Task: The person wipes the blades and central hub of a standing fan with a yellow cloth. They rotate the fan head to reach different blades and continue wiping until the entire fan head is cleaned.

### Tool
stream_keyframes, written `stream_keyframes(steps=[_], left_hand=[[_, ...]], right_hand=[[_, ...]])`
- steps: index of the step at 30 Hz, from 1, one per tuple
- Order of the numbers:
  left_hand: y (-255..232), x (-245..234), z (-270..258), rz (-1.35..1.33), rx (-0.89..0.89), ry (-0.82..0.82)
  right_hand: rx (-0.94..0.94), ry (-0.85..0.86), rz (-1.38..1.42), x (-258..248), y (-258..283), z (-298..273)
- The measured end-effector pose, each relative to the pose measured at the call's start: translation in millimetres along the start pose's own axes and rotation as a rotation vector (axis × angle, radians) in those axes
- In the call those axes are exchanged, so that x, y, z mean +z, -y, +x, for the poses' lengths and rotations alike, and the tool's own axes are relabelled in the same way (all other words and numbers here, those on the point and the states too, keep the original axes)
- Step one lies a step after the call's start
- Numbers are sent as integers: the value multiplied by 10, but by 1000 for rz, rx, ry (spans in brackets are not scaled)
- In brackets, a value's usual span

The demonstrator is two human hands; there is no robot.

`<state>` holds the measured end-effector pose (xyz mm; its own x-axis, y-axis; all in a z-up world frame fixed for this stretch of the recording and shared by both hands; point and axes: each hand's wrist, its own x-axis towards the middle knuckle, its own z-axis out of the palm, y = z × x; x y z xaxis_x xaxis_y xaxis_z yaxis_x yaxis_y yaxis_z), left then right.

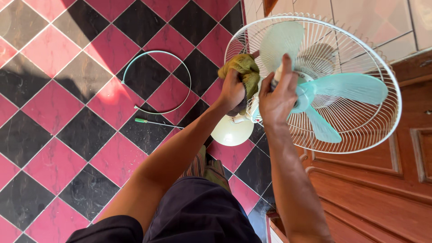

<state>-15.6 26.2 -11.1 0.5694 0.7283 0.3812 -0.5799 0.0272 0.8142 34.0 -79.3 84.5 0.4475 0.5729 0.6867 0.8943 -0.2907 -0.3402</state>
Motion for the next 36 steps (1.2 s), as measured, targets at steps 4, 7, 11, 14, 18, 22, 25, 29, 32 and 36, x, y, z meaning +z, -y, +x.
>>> stream_keyframes(steps=[4, 7, 11, 14, 18, 22, 25, 29, 32, 36], left_hand=[[-11, -77, -53, 191, -47, 21], [33, -85, -24, 168, -218, 10], [26, -136, -74, -2, -106, 73], [25, -159, -97, 28, -69, 69], [2, -240, -194, 140, -61, 57], [119, -331, -427, -30, -183, -132], [266, -482, -657, 252, -230, -226], [494, -620, -692, 317, -375, -257], [553, -566, -683, 117, -435, -236], [629, -555, -651, 234, -504, -202]], right_hand=[[-110, -51, -32, 10, -104, 129], [-90, -21, -6, -50, -122, 140], [-79, 26, -30, -147, -185, -42], [-122, 34, -40, -150, -309, -162], [-68, 58, -61, -244, -365, -299], [-17, 47, -95, -336, -284, -474], [-25, 55, -127, -327, -258, -610], [3, 59, -125, -208, -221, -765], [40, 55, -103, -104, -179, -877], [76, 94, -43, 46, -180, -942]])
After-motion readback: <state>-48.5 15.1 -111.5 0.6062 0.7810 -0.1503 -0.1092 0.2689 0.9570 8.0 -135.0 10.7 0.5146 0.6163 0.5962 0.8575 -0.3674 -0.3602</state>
